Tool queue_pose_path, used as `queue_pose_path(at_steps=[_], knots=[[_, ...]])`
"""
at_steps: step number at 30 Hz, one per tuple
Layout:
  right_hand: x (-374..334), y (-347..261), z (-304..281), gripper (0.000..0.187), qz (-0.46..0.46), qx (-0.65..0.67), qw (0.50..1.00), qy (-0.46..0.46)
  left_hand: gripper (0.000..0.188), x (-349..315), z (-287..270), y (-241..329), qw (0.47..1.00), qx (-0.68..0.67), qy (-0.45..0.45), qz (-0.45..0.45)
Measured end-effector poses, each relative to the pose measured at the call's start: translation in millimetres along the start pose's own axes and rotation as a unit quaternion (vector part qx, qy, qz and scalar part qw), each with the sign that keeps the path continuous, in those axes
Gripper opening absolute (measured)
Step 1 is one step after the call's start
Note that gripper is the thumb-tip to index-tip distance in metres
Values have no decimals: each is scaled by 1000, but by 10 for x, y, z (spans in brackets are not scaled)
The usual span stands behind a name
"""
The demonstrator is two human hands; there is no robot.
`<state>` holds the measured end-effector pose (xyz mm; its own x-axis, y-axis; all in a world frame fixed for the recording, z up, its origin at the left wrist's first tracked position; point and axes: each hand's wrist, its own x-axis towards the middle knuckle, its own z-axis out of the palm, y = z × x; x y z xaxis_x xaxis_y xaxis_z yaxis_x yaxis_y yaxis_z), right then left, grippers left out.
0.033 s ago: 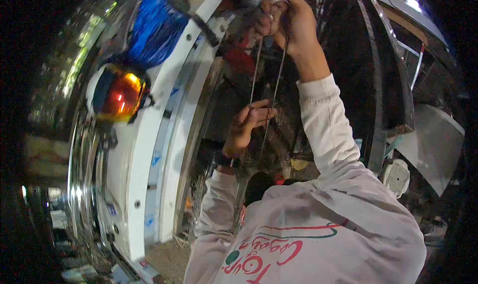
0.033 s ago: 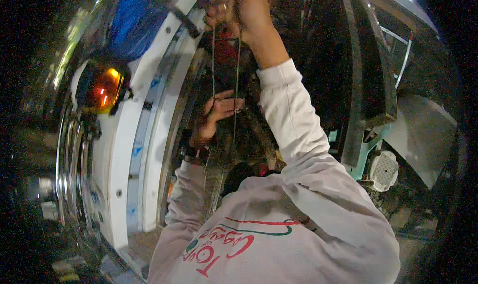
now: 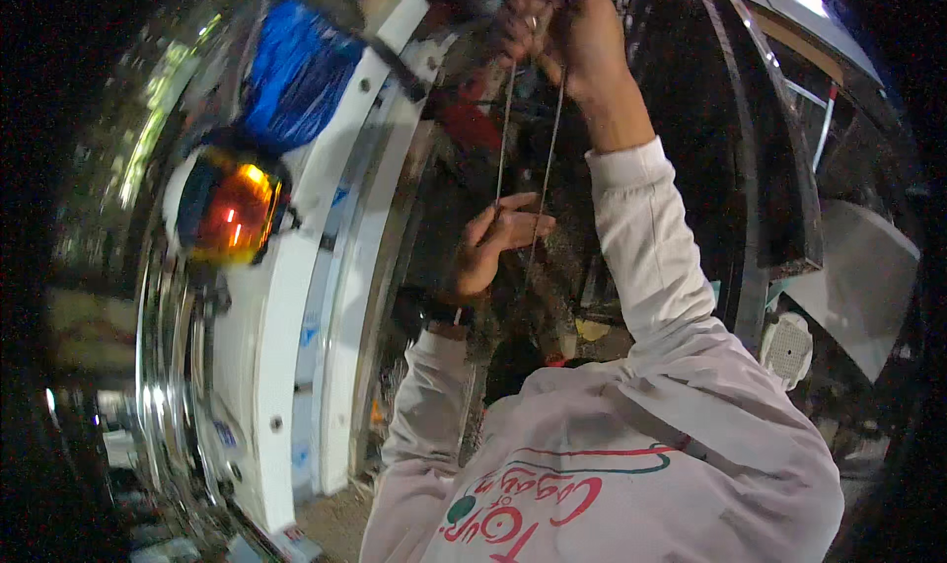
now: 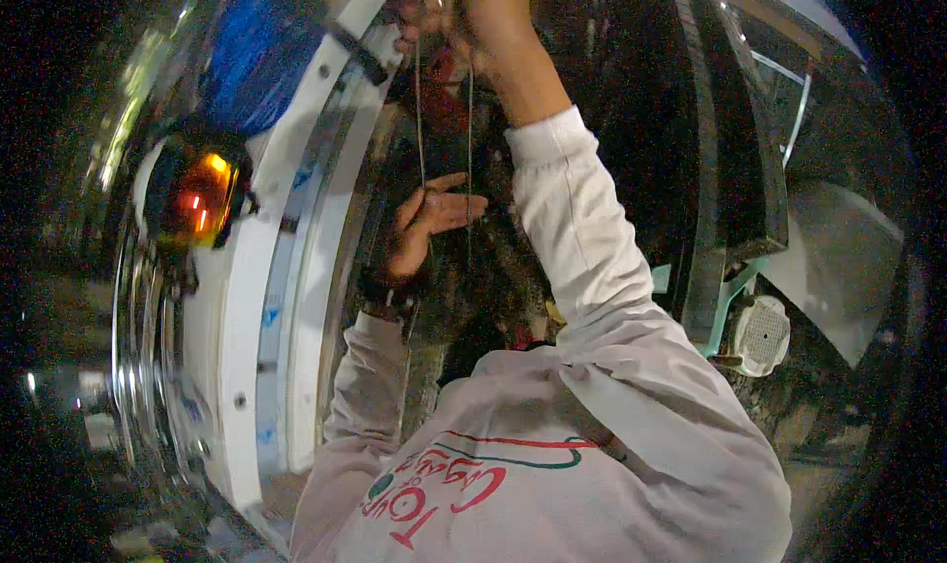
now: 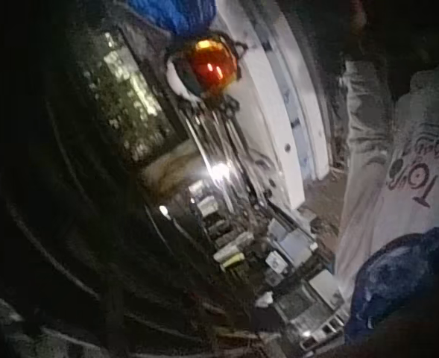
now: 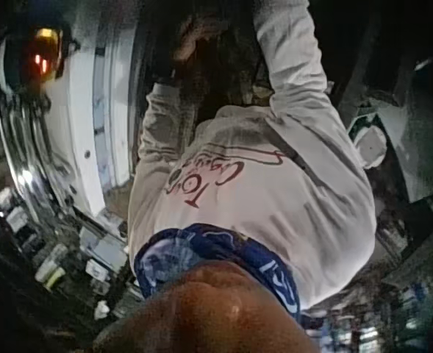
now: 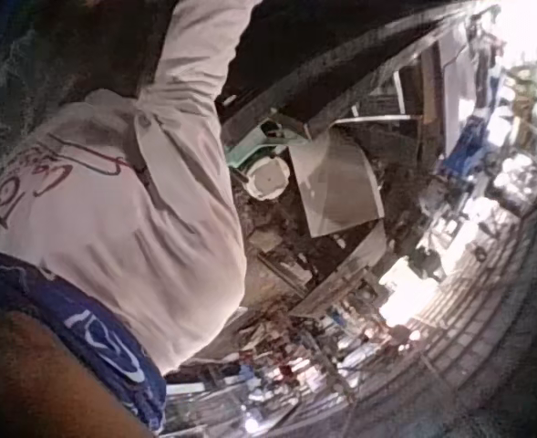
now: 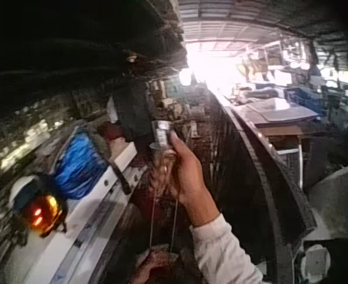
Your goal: The person retrieves a thin metal rod from a pile, carries it to a workbench, and measures it using a tape measure. The person then places the rod on the bench alongside other rods.
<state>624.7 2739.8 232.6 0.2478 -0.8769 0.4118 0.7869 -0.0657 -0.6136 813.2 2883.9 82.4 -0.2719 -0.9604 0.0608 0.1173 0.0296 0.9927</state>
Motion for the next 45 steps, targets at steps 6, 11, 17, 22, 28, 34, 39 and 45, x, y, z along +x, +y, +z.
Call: queue_pose_path(at_steps=[6, 11, 17, 22, 28, 34, 39, 45], knots=[[1226, -275, -759, 57, -84, -125, 984, 100, 39, 1958, -359, -307, 990, -14, -141, 1], [2008, -540, -1839, 49, -117, -176, 954, 213, 36, 3613, -464, -681, 975, -41, -214, 39], [2767, -744, -3061, 47, -197, -204, 902, 325, 34, 5300, -378, -1048, 959, 86, -270, 31], [3823, -890, -3997, 45, -224, -187, 860, 419, 32, 6920, -304, -1383, 950, 150, -232, 147], [5244, -1467, -5614, 48, -226, -210, 890, 335, 28, 9122, -35, -1750, 933, 164, -261, 187], [6938, -1995, -6994, 52, -153, -150, 944, 252, 20, 10965, 186, -1478, 963, 36, -266, 28], [7979, -2275, -8703, 61, -224, -437, 789, 369, 16, 13199, 294, -1100, 966, 81, -59, 238], [8018, -1875, -10599, 28, -196, -793, 478, 322, 26, 16184, -50, -299, 982, -117, -89, 116]])
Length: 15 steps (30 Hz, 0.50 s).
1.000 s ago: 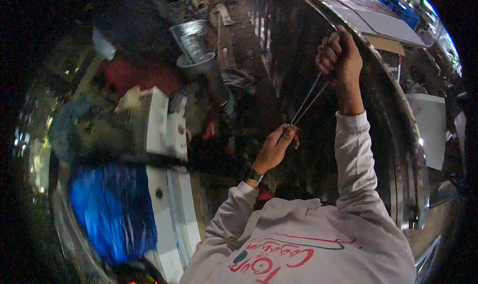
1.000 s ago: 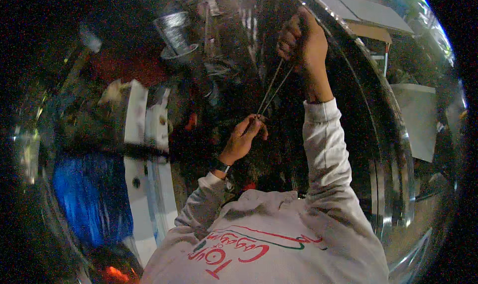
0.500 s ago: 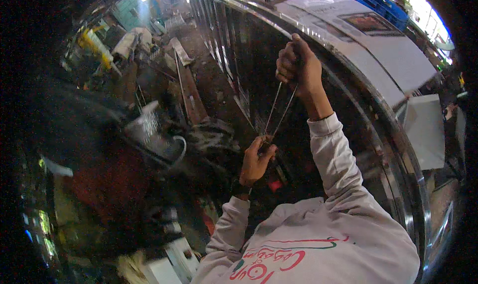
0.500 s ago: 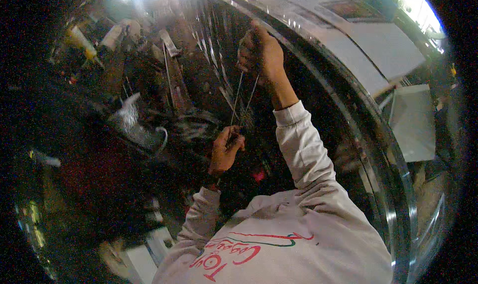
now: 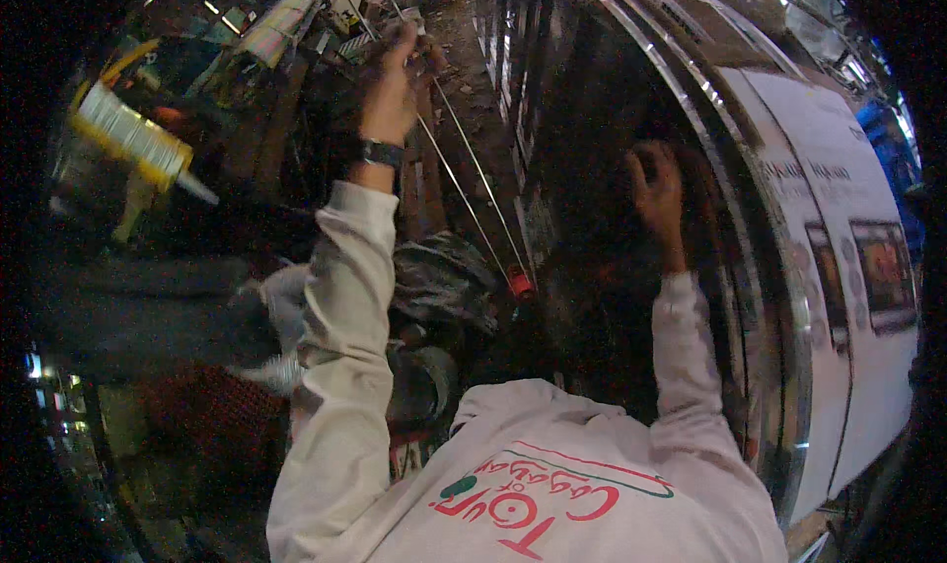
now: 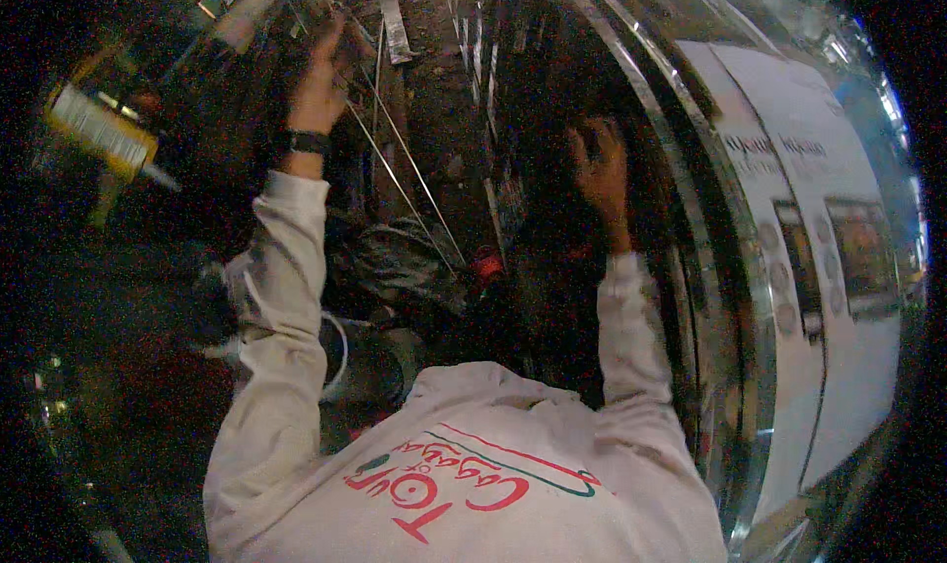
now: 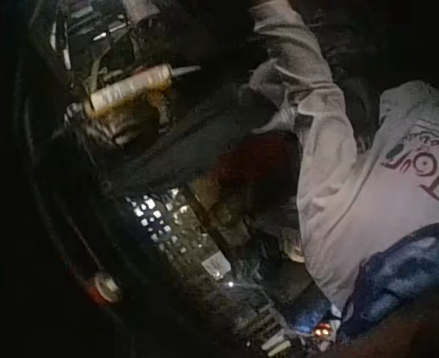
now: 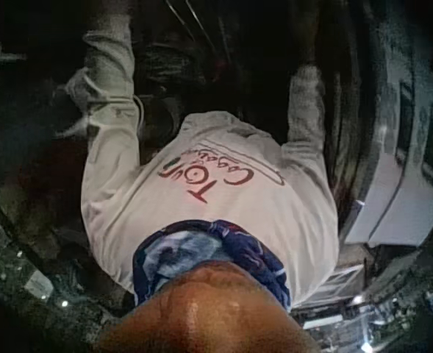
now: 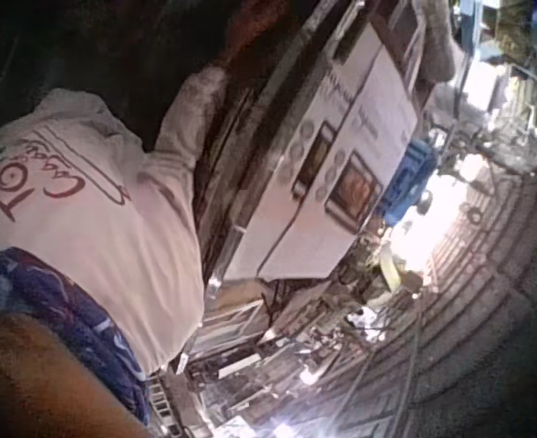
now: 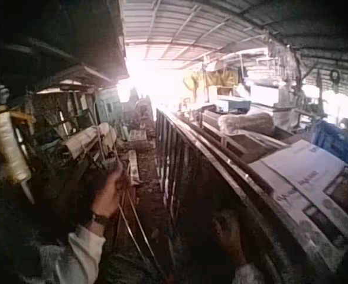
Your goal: The person retrieves a thin metal rod from a pile, carries it to a workbench, and measures it using a tape measure. The person then places the rod on the bench alongside other rods.
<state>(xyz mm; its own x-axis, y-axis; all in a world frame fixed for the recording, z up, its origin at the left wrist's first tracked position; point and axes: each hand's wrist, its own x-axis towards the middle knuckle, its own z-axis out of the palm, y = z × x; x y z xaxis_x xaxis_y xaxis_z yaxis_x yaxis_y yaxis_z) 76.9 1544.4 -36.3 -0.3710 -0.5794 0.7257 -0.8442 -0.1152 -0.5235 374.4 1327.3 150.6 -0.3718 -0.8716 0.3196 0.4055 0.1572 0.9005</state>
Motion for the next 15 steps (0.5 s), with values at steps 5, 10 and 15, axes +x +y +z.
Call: queue_pose_path(at_steps=[5, 10, 15], knots=[[-195, -159, 221, 19, -36, -55, 998, -2, 29, 2123, -968, -514, 996, -39, 27, -72], [-230, -450, 147, 20, 77, -247, 963, -80, 24, 3515, -1348, -1139, 986, 3, 79, -146], [-97, -559, 985, 17, 399, -216, 883, -120, 25, 4762, -1783, -1583, 986, -34, 107, -126]])
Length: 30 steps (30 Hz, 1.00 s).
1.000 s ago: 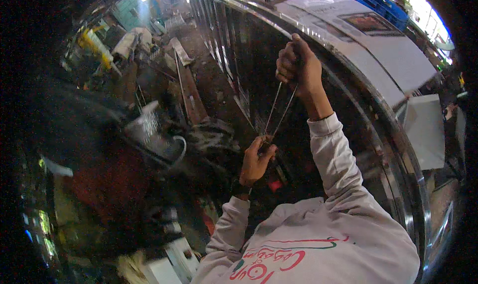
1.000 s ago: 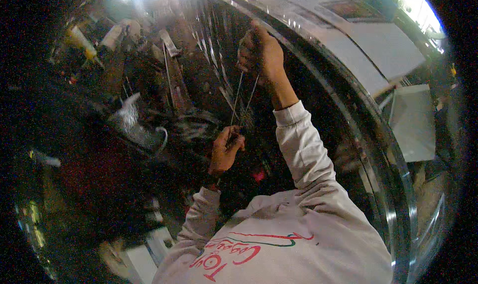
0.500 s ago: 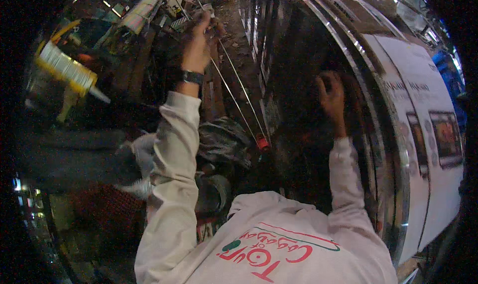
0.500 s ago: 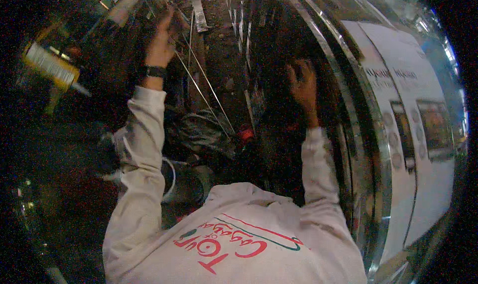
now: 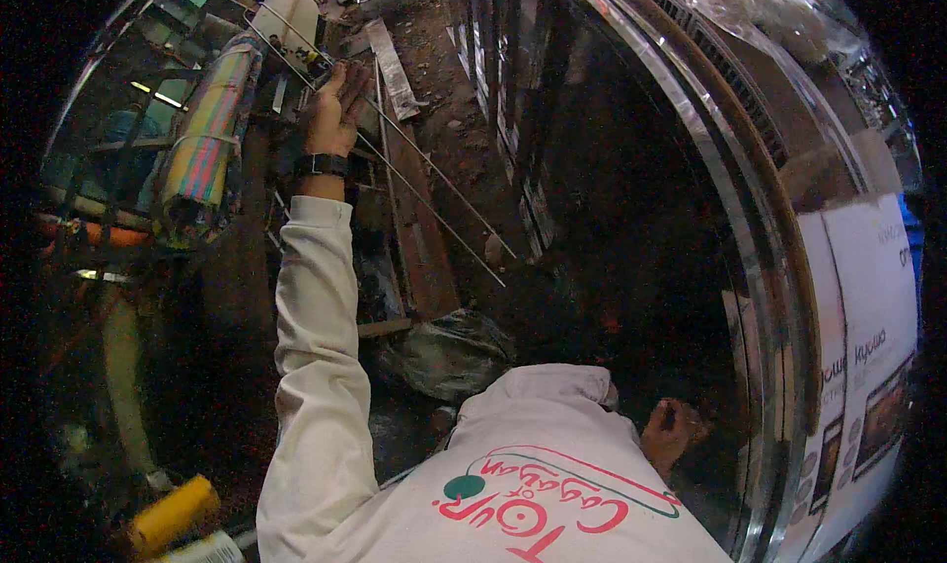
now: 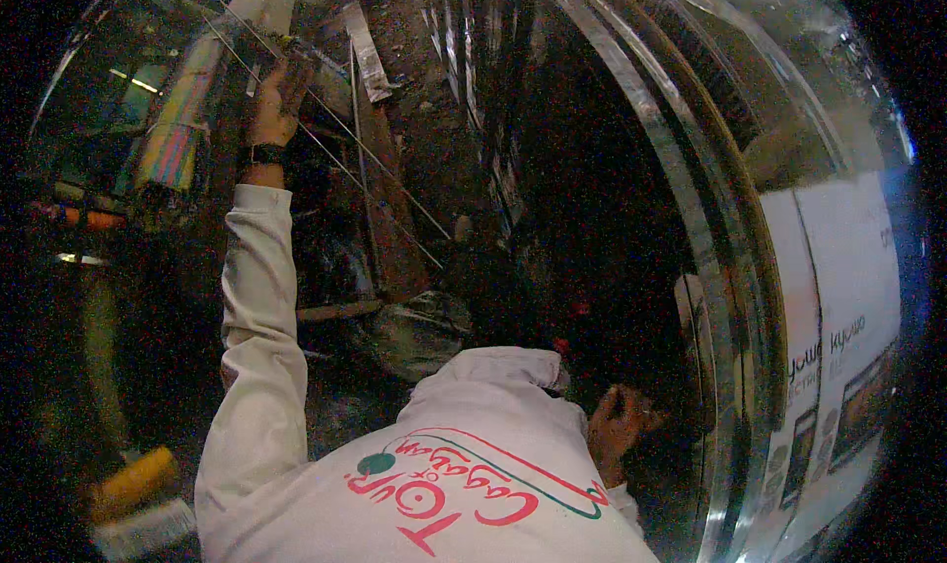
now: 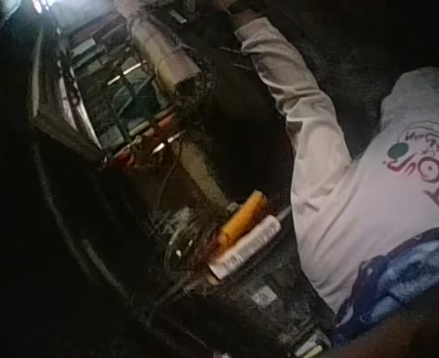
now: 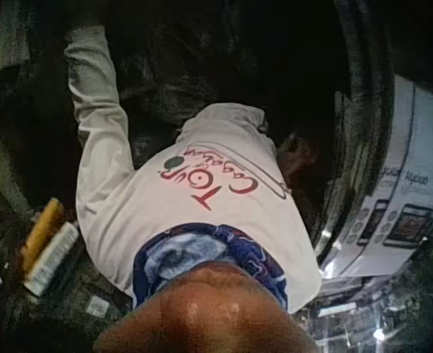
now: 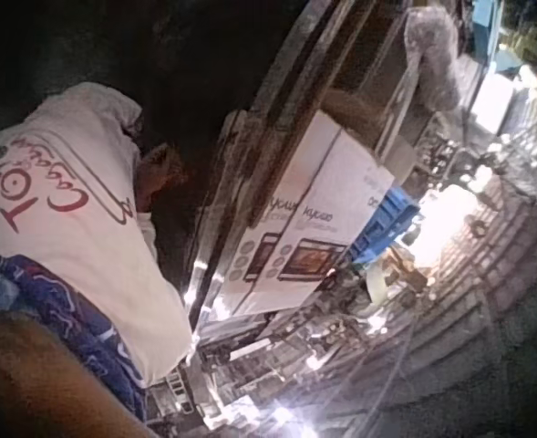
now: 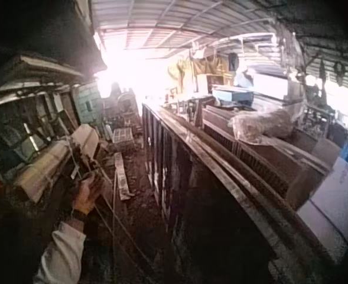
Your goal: The person retrieves a thin metal rod from a pile, carries it to a workbench, and measures it using a tape measure. The person then places the rod on the bench alongside other rods.
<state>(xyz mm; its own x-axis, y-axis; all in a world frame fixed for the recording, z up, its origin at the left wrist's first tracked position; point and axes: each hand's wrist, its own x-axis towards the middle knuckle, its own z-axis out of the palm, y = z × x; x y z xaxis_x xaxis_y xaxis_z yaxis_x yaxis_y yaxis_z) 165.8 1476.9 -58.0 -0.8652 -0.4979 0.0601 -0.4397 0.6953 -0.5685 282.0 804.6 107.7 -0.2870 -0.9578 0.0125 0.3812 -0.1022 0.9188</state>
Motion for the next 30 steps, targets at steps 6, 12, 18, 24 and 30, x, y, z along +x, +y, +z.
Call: queue_pose_path(at_steps=[6, 12, 18, 24, 30], knots=[[1045, -701, 1550, 25, 43, 72, 978, -192, 28, 1587, -767, -460, 998, 57, 21, -18], [3463, -2621, 2823, 39, -62, 200, 953, -218, 34, 3133, -1074, -889, 999, 30, -30, -8], [5322, -5074, 4058, 62, -281, 236, 893, -261, 26, 3968, -790, -1070, 986, -167, -26, -7], [6350, -6349, 5652, 56, -394, 152, 819, -389, 29, 5283, -1806, -1314, 938, -293, 185, -15], [7822, -6824, 6946, 31, -435, 50, 773, -460, 44, 6601, -3260, -1075, 901, -212, 375, 49]])
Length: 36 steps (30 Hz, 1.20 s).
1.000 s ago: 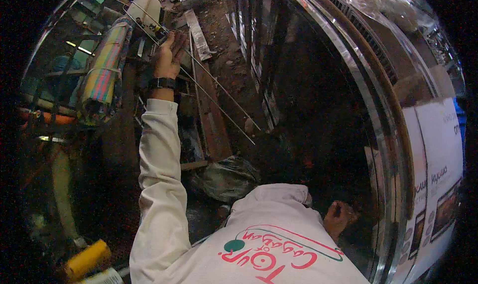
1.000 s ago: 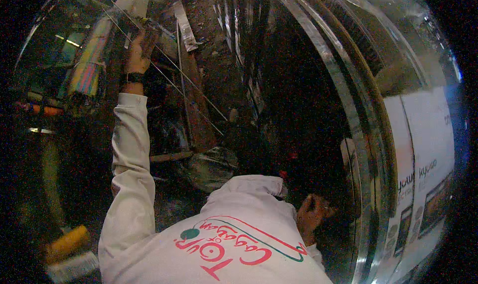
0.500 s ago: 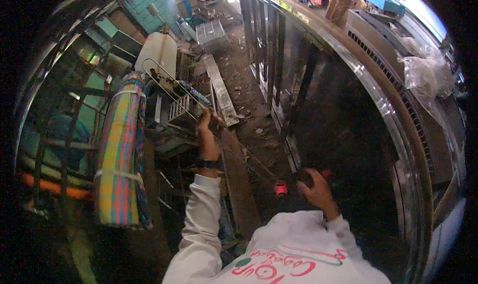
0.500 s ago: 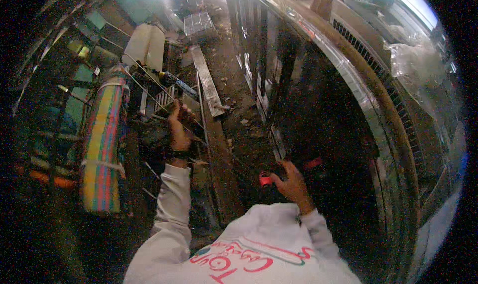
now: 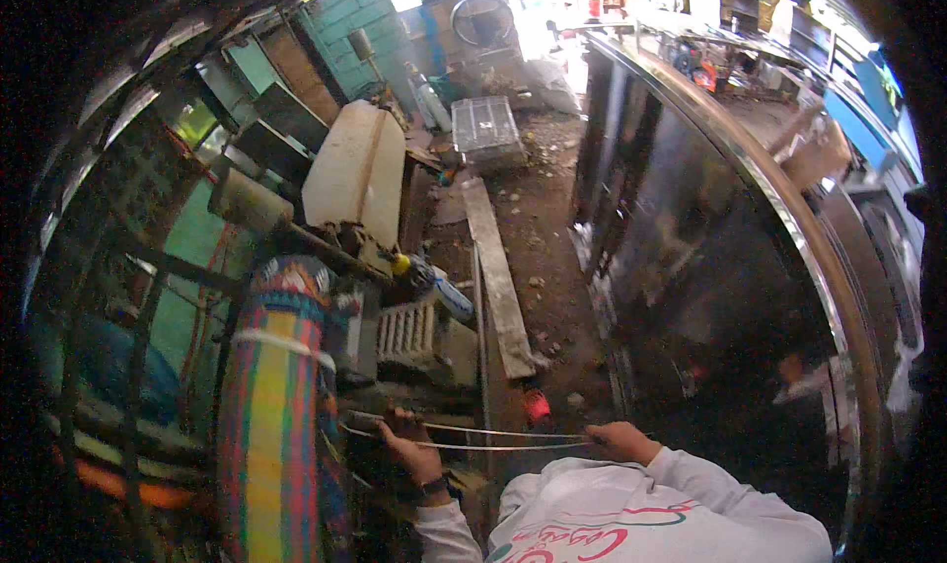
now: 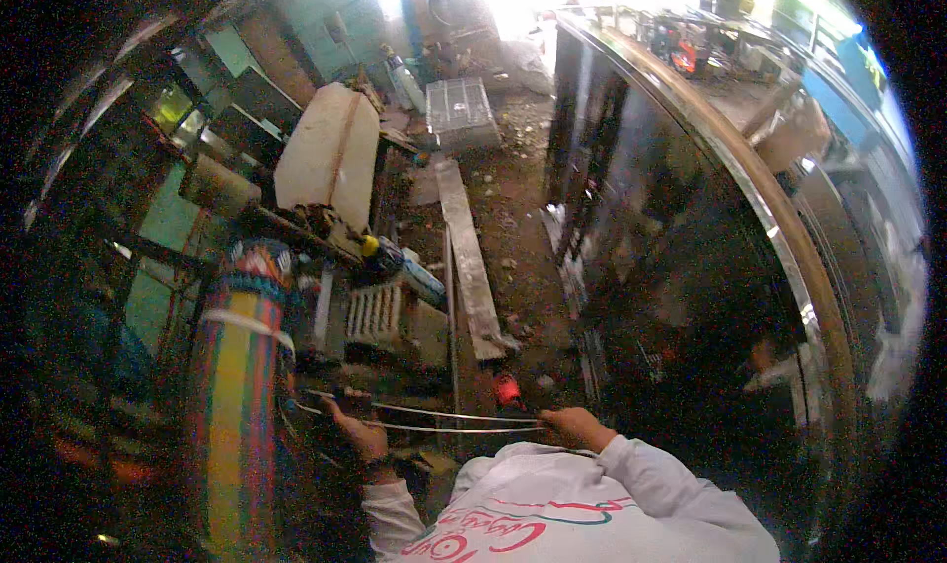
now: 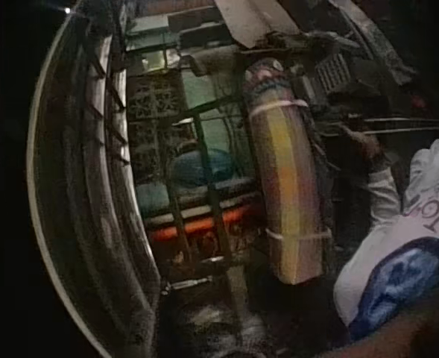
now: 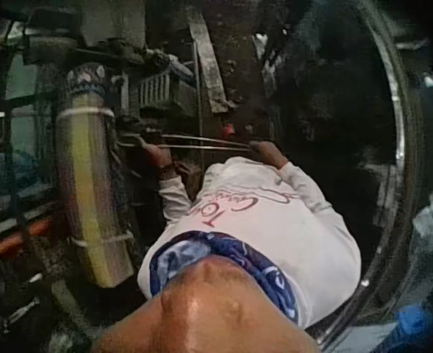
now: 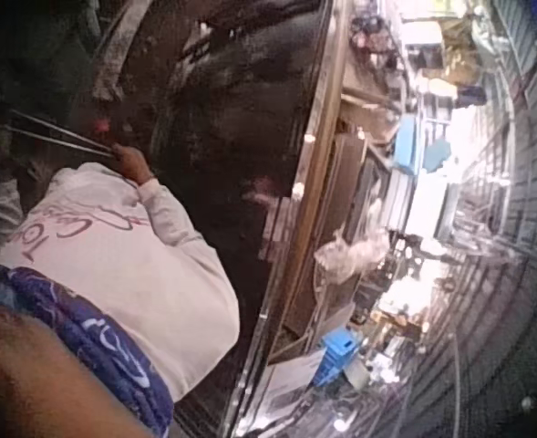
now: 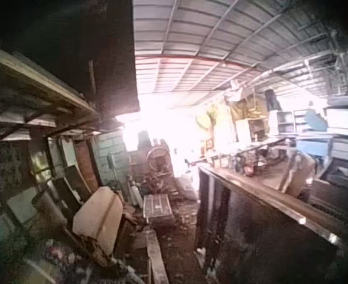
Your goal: The person retrieves a thin metal rod from a pile, carries it to a workbench, and measures it using a tape measure. The person then places the rod on the bench alongside other rods.
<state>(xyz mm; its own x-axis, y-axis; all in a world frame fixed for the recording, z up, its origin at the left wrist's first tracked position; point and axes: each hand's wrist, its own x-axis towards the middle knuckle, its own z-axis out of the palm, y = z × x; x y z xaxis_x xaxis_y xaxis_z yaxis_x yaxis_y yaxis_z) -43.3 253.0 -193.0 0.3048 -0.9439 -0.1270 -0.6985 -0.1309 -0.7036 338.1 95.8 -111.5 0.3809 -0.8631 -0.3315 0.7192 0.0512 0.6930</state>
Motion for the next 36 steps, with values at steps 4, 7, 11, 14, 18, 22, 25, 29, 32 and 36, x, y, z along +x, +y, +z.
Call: queue_pose_path(at_steps=[4, 7, 11, 14, 18, 22, 25, 29, 32, 36], knots=[[764, 1026, -435, 33, 160, -6, 986, 56, 51, 915, 1093, -225, 999, 24, -11, -43], [1388, 1126, -1371, 39, 245, 8, 969, 36, 56, 1466, 2137, -614, 995, 50, -26, -81], [2182, 1549, -2091, 48, 304, 23, 944, 128, 61, 2531, 3757, -1383, 991, 9, 39, -126], [2852, 1991, -2370, 45, 372, 83, 912, 149, 74, 3187, 4873, -2055, 990, 27, -97, -104], [3941, 2878, -2867, 39, 346, 119, 896, 253, 74, 4206, 6143, -2962, 987, -6, -97, -128], [5360, 3483, -4019, 33, 285, 90, 918, 260, 69, 5514, 7049, -3593, 996, 67, 10, -63], [6256, 3565, -5098, 35, 220, 179, 940, 190, 65, 6166, 7789, -3613, 996, 74, -20, 41], [7382, 4137, -5821, 39, 119, 179, 968, 131, 60, 7153, 8493, -3566, 992, -19, -106, -72], [8335, 4642, -6285, 41, 109, 173, 975, 88, 57, 8017, 8855, -3854, 995, 100, -2, -7], [9622, 5486, -6975, 48, 75, 181, 973, 118, 59, 9606, 9368, -4552, 999, 45, -14, -16]])
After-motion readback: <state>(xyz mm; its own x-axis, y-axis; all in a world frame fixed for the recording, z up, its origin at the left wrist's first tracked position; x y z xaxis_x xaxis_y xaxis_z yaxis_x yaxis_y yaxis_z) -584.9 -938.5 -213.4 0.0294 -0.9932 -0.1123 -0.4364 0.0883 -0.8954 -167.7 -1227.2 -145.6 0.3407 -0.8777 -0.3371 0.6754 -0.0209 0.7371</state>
